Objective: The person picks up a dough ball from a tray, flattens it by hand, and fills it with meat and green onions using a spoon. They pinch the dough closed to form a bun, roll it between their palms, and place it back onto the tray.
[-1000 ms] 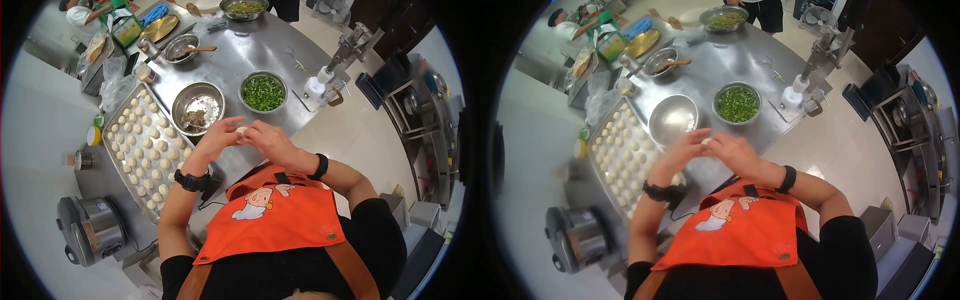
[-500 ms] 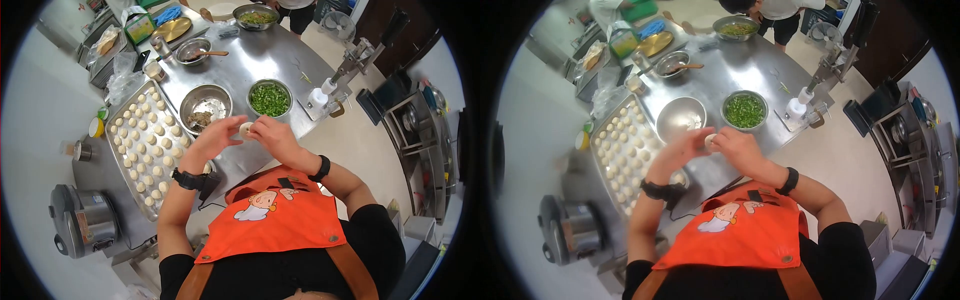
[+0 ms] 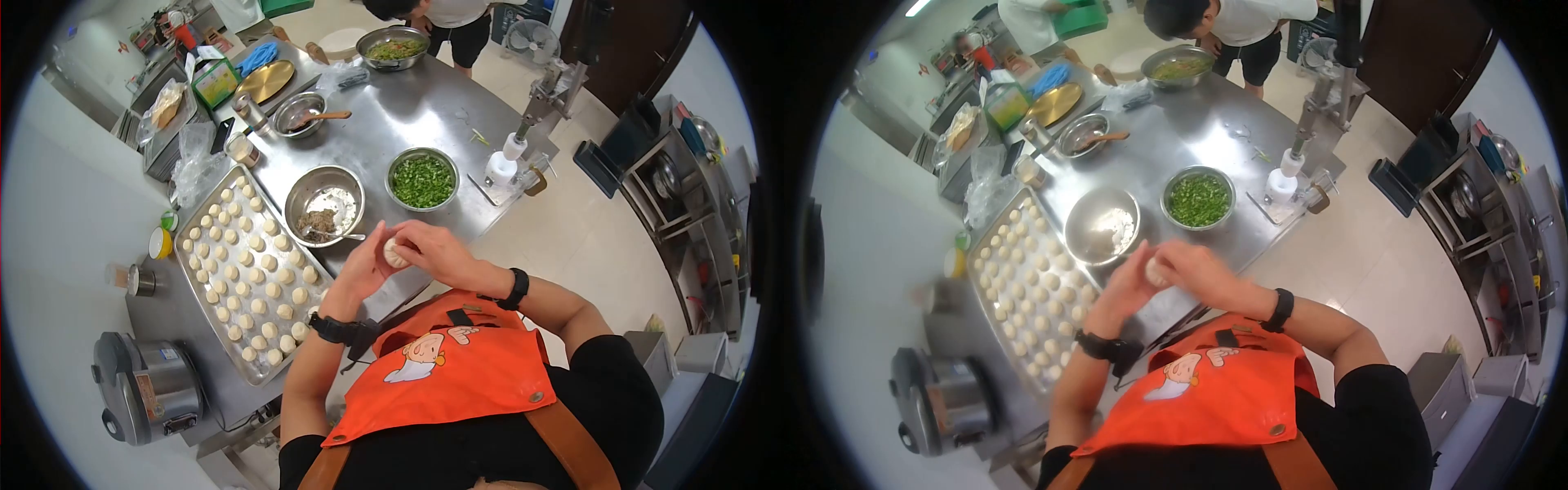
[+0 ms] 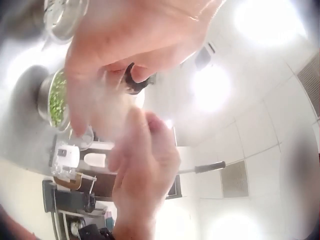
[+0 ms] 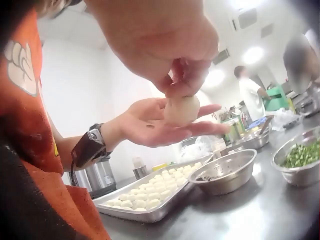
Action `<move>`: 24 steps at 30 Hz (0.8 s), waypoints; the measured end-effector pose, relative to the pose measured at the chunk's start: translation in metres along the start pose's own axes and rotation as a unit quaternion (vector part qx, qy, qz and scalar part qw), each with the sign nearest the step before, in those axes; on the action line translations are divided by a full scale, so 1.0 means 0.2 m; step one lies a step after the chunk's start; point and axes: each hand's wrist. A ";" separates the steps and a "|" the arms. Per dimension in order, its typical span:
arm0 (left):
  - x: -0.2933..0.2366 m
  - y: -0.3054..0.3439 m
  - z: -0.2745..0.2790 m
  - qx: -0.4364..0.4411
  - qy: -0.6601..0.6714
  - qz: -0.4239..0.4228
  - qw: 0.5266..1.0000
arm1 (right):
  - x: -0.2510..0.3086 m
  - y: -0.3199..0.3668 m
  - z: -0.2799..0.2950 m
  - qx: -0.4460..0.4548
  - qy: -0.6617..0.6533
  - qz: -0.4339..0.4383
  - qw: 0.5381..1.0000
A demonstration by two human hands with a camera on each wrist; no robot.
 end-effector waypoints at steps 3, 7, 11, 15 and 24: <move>0.06 -0.09 -0.04 -0.052 -0.009 0.041 0.998 | -0.04 0.04 0.05 0.041 0.066 0.044 0.996; 0.06 -0.12 -0.06 0.016 -0.081 0.061 0.995 | 0.01 0.06 0.19 0.078 0.037 0.047 0.995; -0.01 -0.09 -0.27 0.032 -0.118 0.131 0.984 | -0.01 0.04 0.31 0.162 0.010 0.066 0.984; 0.09 -0.22 -0.18 0.035 -0.070 0.119 0.990 | -0.07 0.10 0.34 0.109 0.077 0.161 0.978; 0.05 -0.14 -0.42 -0.351 -0.559 -0.283 0.695 | -0.35 0.06 0.11 -0.130 -0.471 -0.312 0.815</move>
Point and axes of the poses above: each hand's wrist, its own y-axis away from the middle knuckle, its own z-axis out of the back of the hand, x = y × z, and after that the axes turned 11 degrees about z, right-handed
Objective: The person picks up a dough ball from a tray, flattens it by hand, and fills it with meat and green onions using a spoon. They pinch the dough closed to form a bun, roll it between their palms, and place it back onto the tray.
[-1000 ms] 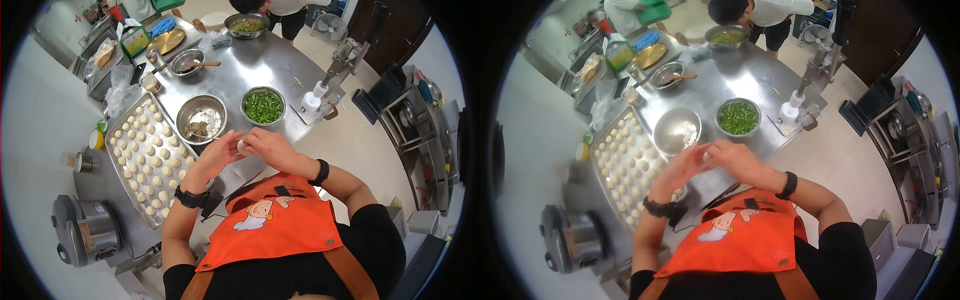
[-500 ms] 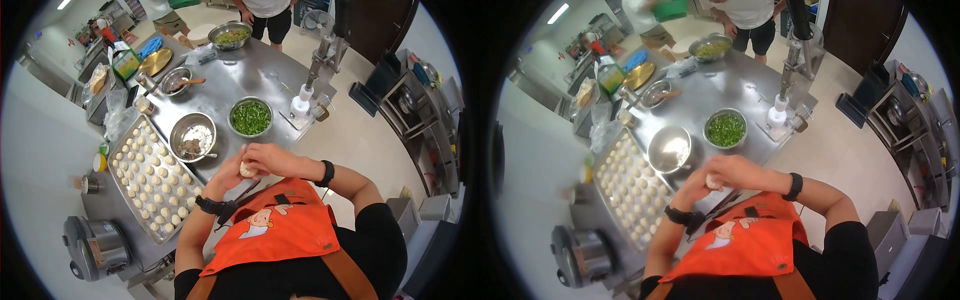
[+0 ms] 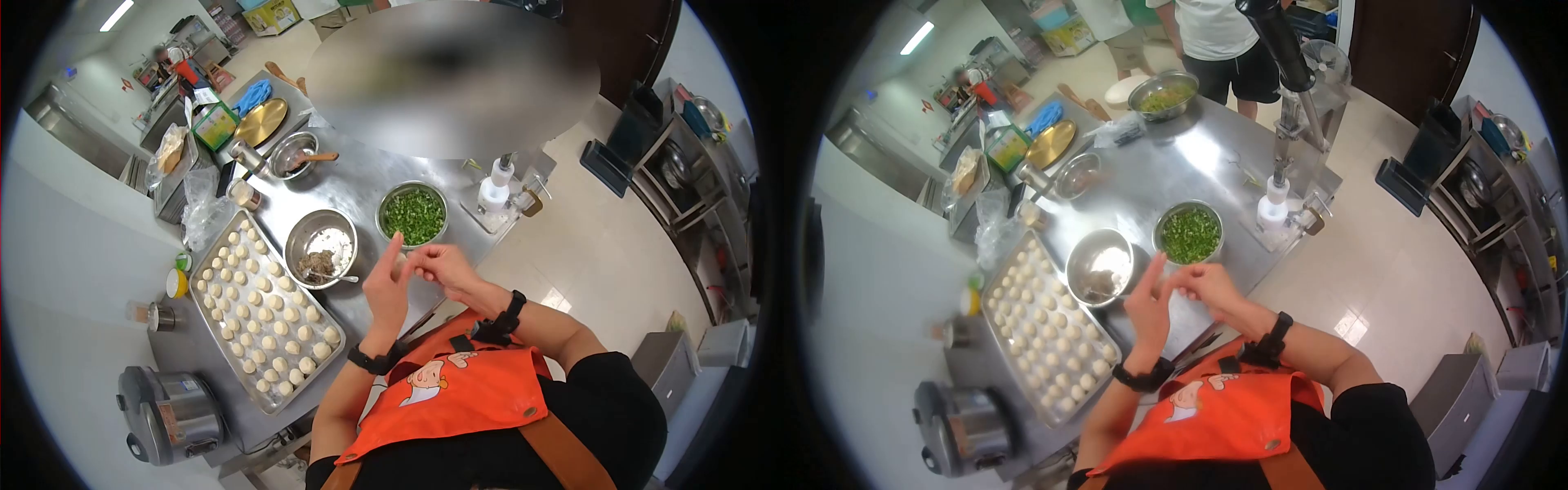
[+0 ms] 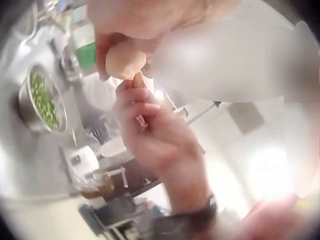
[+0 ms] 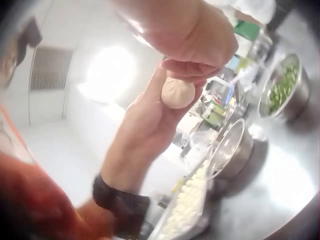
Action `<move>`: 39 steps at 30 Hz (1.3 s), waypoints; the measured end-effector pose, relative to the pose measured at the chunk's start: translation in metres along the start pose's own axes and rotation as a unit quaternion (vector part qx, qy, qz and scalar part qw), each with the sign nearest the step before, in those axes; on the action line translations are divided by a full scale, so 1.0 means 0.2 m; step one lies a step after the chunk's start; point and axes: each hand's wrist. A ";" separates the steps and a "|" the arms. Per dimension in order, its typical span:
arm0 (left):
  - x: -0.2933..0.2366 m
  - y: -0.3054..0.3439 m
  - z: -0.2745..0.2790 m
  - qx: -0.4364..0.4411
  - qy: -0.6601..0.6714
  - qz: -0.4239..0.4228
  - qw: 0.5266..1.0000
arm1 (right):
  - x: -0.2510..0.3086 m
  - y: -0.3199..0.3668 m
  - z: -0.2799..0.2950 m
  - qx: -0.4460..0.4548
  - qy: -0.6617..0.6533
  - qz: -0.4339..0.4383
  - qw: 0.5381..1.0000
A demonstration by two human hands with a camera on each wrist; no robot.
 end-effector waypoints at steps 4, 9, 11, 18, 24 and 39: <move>0.01 0.02 -0.04 -0.031 0.359 -0.051 0.932 | -0.05 -0.02 0.01 0.011 -0.273 -0.149 0.950; 0.28 -0.04 0.00 0.214 0.637 0.303 0.676 | -0.04 -0.06 -0.02 0.035 0.086 -0.018 0.995; 0.35 -0.01 -0.04 0.228 0.677 0.383 0.585 | -0.06 -0.06 -0.02 0.056 0.267 0.070 0.960; 0.63 0.12 -0.11 0.301 0.820 0.256 0.414 | -0.07 0.05 -0.02 0.190 0.551 0.315 0.749; 0.51 0.28 0.04 0.091 0.703 0.396 0.584 | -0.11 0.03 -0.17 0.307 0.357 0.201 0.859; 0.90 0.89 0.66 -0.084 0.657 0.381 0.645 | -0.46 0.01 -1.07 0.535 0.393 0.159 0.731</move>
Point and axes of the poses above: each hand's wrist, its own y-axis away from the middle knuckle, its own z-axis out of the back of the hand, x = y × z, and after that the axes turned 11 degrees about z, right-handed
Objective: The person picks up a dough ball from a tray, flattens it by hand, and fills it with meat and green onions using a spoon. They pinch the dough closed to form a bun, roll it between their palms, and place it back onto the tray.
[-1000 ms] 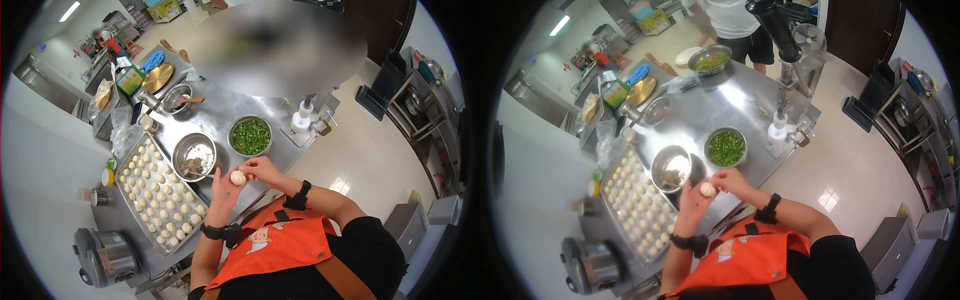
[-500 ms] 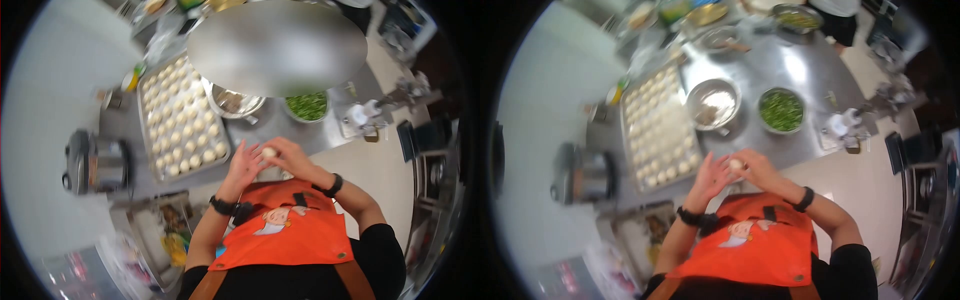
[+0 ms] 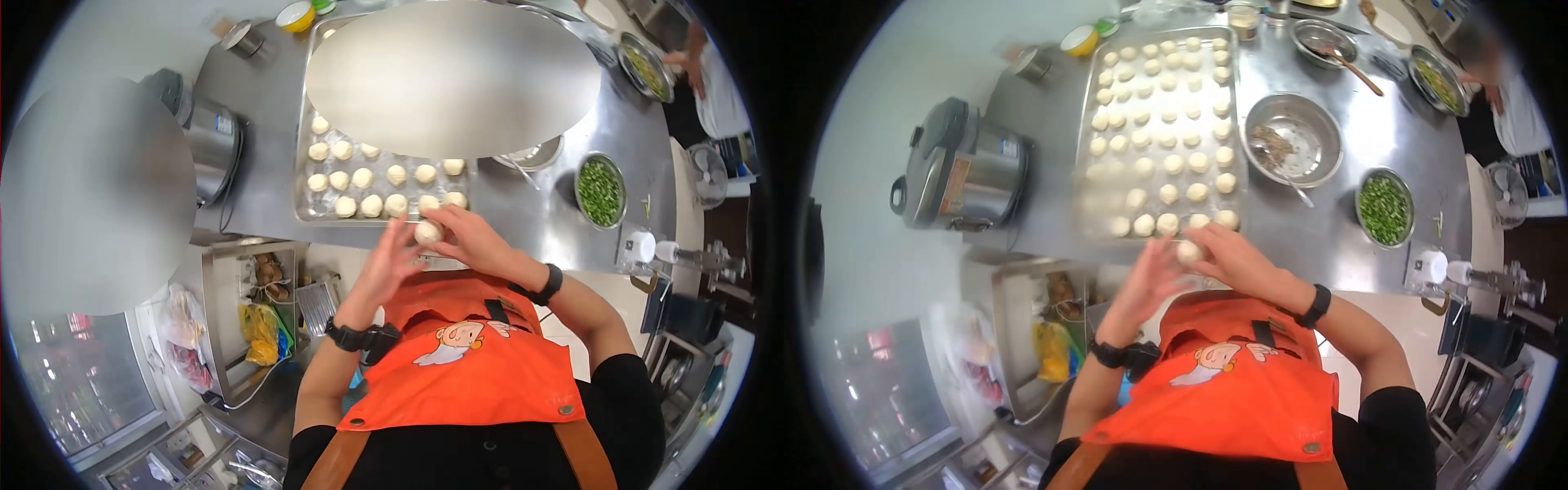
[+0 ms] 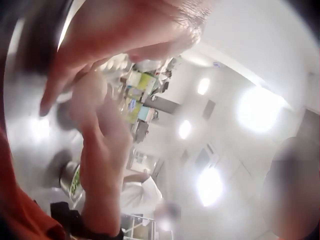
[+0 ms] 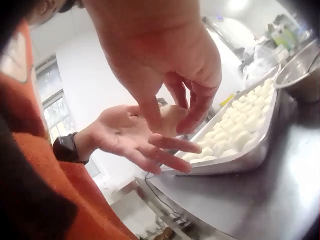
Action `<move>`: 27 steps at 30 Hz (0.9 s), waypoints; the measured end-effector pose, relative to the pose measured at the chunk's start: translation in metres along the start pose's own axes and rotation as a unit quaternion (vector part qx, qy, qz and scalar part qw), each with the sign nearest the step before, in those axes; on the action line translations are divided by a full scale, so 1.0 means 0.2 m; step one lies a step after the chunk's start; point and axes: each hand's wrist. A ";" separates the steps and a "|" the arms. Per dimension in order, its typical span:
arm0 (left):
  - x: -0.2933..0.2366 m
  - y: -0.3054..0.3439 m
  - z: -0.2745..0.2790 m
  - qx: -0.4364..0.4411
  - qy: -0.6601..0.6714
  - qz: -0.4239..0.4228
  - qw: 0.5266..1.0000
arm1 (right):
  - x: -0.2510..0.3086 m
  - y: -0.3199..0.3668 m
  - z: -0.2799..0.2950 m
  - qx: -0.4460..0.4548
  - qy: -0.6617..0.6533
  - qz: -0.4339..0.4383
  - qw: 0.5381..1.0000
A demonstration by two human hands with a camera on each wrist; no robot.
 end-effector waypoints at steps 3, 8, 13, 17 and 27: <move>-0.12 0.12 0.33 -0.148 -0.048 -0.200 0.967 | -0.04 -0.33 -0.19 -0.004 0.020 0.075 0.997; -0.29 0.22 0.81 -0.287 0.011 -0.265 0.921 | -0.16 -0.88 -0.60 0.030 0.136 0.179 0.974; -0.33 0.20 0.91 -0.348 -0.009 -0.279 0.895 | -0.46 -1.07 -1.11 0.080 0.206 0.173 0.960; -0.36 0.07 0.89 -0.326 -0.065 -0.268 0.904 | -0.37 -1.05 -0.96 0.034 0.292 0.153 0.944; -0.60 -0.09 0.47 -0.150 -0.074 -0.230 0.959 | 0.02 -0.65 -0.13 -0.011 0.104 -0.027 0.994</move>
Point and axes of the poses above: each hand's wrist, its own y-axis away from the middle knuckle, its own z-axis out of the back of the hand, x = y × z, and after that the axes turned 11 degrees about z, right-handed
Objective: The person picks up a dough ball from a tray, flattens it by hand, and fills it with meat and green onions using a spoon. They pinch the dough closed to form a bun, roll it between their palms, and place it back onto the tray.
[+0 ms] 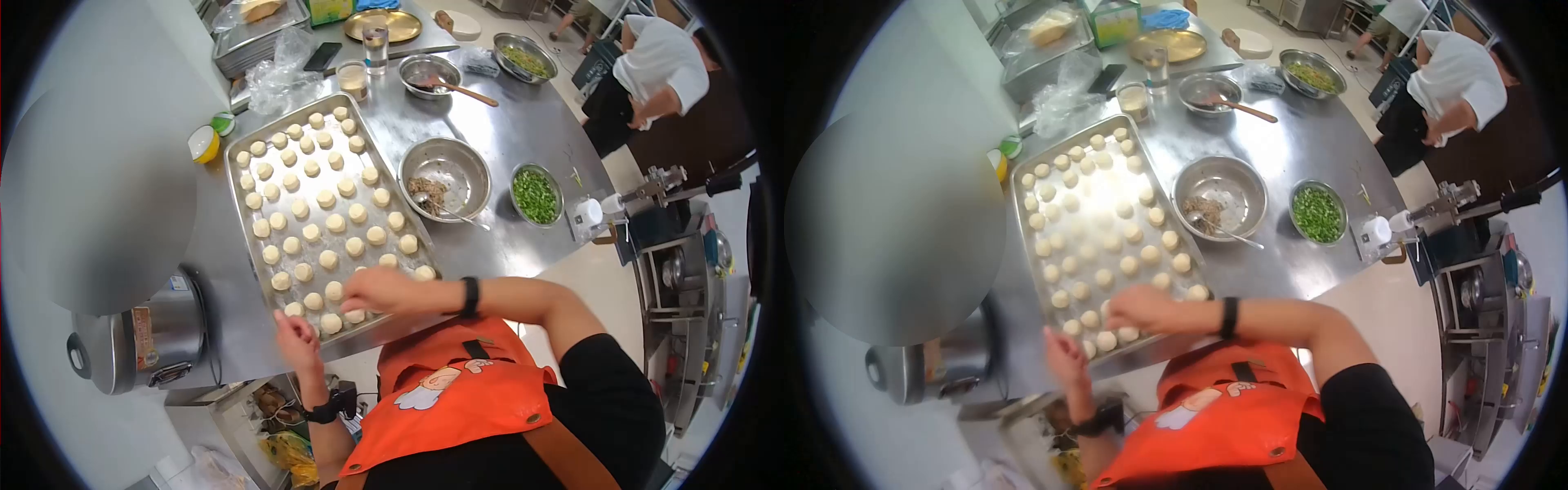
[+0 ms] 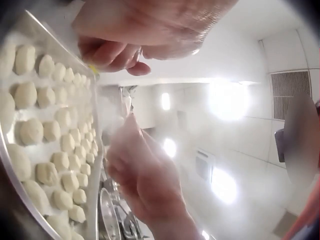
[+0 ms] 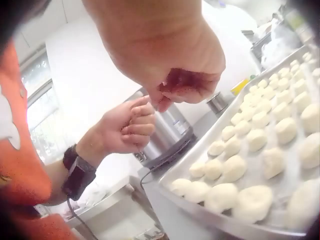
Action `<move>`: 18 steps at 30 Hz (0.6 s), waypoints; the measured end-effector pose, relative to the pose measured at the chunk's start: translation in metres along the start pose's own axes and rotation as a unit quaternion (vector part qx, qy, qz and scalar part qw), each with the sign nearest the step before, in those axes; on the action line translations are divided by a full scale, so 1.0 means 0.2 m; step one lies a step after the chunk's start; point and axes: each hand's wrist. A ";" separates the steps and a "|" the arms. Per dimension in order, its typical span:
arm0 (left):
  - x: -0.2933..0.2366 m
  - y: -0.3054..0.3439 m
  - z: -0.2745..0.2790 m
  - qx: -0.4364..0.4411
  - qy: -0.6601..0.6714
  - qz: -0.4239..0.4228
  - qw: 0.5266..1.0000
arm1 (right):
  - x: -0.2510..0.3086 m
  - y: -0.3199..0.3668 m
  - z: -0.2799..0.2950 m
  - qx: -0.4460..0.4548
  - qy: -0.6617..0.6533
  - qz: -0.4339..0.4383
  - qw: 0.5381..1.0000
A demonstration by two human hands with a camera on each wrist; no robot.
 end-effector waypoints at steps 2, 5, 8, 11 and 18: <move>0.01 -0.01 -0.08 0.043 -0.020 -0.001 0.999 | -0.14 0.09 0.23 0.000 0.046 -0.026 0.999; 0.01 0.00 -0.19 0.061 -0.051 0.018 0.997 | -0.41 0.16 0.59 -0.095 -0.005 -0.052 0.994; -0.02 0.05 -0.28 0.038 -0.061 0.036 0.997 | -0.57 0.09 0.99 -0.058 -0.029 -0.061 0.996; -0.08 0.12 -0.25 0.063 0.050 0.043 0.996 | -0.75 -0.06 1.16 -0.068 -0.100 -0.022 0.992; -0.34 0.27 0.09 0.013 0.161 0.027 0.986 | -0.86 -0.53 1.17 0.022 0.026 0.028 0.999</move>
Point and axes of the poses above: each hand's wrist, its own y-axis away from the middle knuckle, its own z-axis out of the back of the hand, x = y × z, and after that the axes turned 11 degrees about z, right-handed
